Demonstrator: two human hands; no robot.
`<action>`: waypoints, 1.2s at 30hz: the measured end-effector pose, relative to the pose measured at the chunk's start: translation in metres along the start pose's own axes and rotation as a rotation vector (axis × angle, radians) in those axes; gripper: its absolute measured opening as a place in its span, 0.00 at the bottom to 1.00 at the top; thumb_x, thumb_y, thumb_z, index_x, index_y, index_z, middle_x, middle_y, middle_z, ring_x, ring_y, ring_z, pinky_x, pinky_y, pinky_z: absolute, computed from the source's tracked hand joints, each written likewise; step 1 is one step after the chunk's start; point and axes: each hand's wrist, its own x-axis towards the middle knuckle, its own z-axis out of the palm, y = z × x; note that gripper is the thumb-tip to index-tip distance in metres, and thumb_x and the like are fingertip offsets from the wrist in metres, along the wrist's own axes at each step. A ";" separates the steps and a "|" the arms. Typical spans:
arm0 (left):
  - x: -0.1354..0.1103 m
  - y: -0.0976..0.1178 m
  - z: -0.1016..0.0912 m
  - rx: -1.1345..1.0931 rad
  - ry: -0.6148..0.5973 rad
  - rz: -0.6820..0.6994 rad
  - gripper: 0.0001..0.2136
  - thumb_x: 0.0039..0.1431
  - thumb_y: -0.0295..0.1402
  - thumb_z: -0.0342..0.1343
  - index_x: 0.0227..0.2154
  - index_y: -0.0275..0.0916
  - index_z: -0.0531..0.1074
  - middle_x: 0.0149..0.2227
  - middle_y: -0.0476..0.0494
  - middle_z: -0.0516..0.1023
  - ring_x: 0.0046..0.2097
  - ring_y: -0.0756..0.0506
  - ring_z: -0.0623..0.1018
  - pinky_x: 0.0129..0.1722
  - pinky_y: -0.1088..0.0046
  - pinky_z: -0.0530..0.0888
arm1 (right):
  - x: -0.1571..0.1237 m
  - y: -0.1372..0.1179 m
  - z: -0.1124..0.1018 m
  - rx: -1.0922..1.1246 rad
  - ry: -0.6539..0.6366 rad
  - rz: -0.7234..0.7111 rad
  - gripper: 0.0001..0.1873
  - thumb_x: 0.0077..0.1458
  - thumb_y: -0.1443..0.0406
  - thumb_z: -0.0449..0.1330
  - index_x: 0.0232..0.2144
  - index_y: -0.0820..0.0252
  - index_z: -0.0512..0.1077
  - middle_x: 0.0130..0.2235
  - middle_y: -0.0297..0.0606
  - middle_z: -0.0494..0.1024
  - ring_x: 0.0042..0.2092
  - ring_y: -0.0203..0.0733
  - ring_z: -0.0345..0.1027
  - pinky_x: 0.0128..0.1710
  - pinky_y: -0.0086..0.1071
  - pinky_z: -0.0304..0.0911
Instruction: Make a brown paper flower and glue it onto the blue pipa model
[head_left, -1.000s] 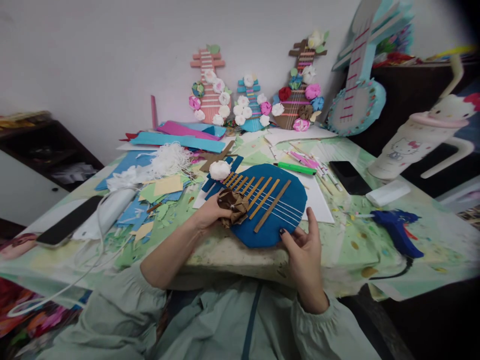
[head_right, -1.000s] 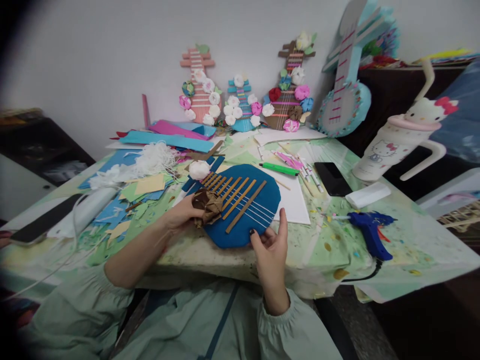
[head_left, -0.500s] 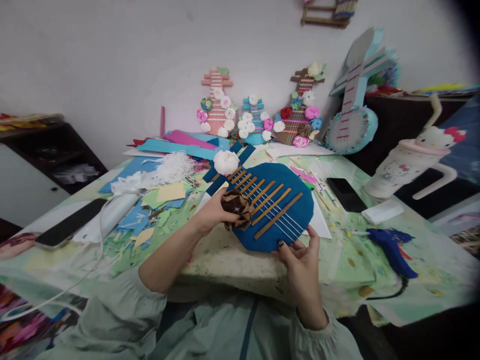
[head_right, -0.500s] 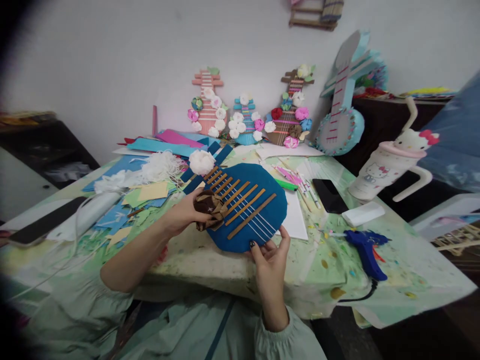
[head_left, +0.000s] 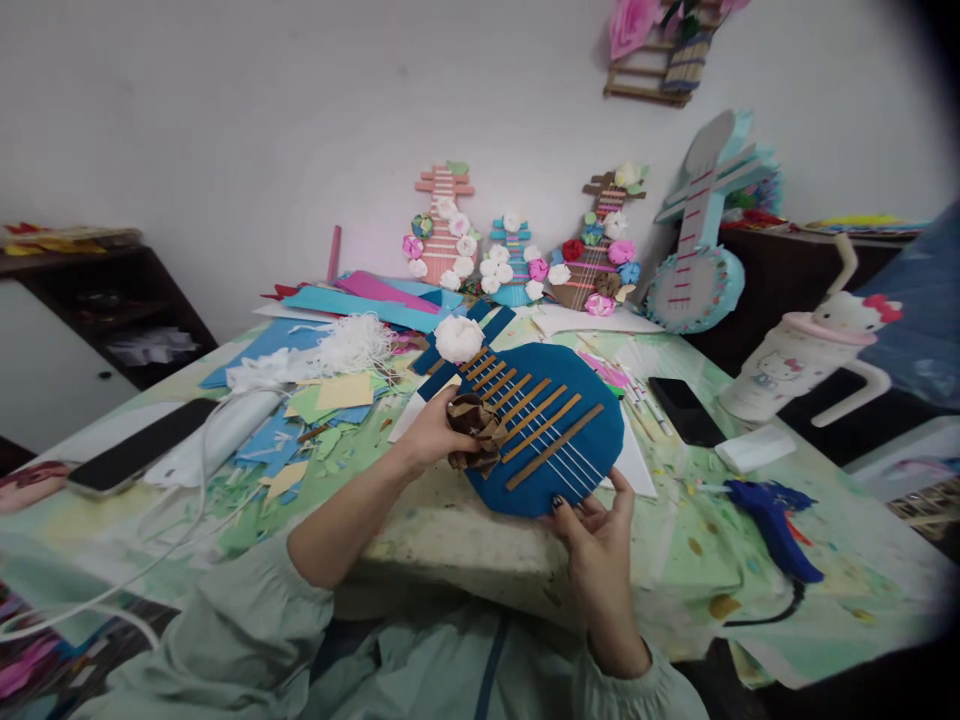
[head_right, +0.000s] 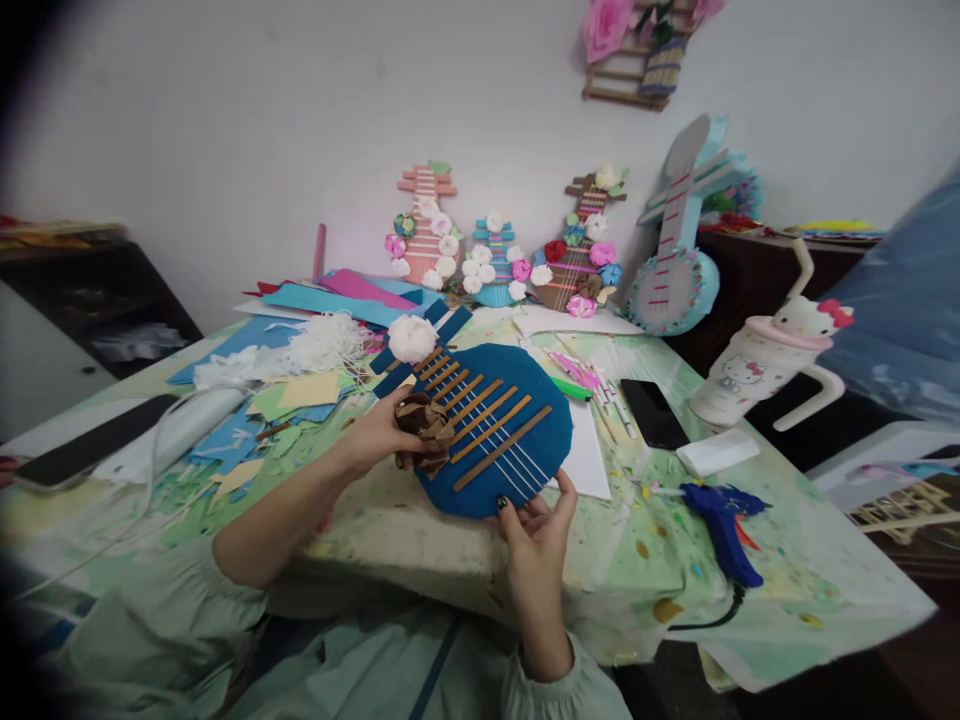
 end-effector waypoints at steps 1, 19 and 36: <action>-0.001 0.004 -0.001 -0.047 -0.047 -0.012 0.30 0.32 0.28 0.69 0.43 0.37 0.65 0.41 0.41 0.77 0.45 0.40 0.77 0.41 0.65 0.74 | 0.001 0.000 -0.001 0.005 0.007 0.007 0.43 0.41 0.62 0.70 0.54 0.50 0.49 0.37 0.37 0.77 0.32 0.41 0.74 0.28 0.33 0.71; 0.007 0.028 0.003 -0.049 -0.071 -0.014 0.17 0.37 0.27 0.63 0.36 0.33 0.73 0.32 0.43 0.79 0.31 0.46 0.77 0.25 0.75 0.70 | 0.002 -0.002 0.003 -0.004 0.045 -0.010 0.43 0.41 0.60 0.70 0.52 0.48 0.47 0.37 0.34 0.74 0.33 0.40 0.72 0.32 0.38 0.72; 0.017 0.015 0.015 -0.001 0.081 0.085 0.20 0.36 0.33 0.68 0.36 0.33 0.75 0.40 0.39 0.80 0.43 0.38 0.79 0.43 0.63 0.75 | -0.001 -0.003 0.005 -0.038 0.051 -0.045 0.44 0.42 0.58 0.69 0.53 0.49 0.46 0.36 0.36 0.74 0.34 0.43 0.73 0.32 0.39 0.71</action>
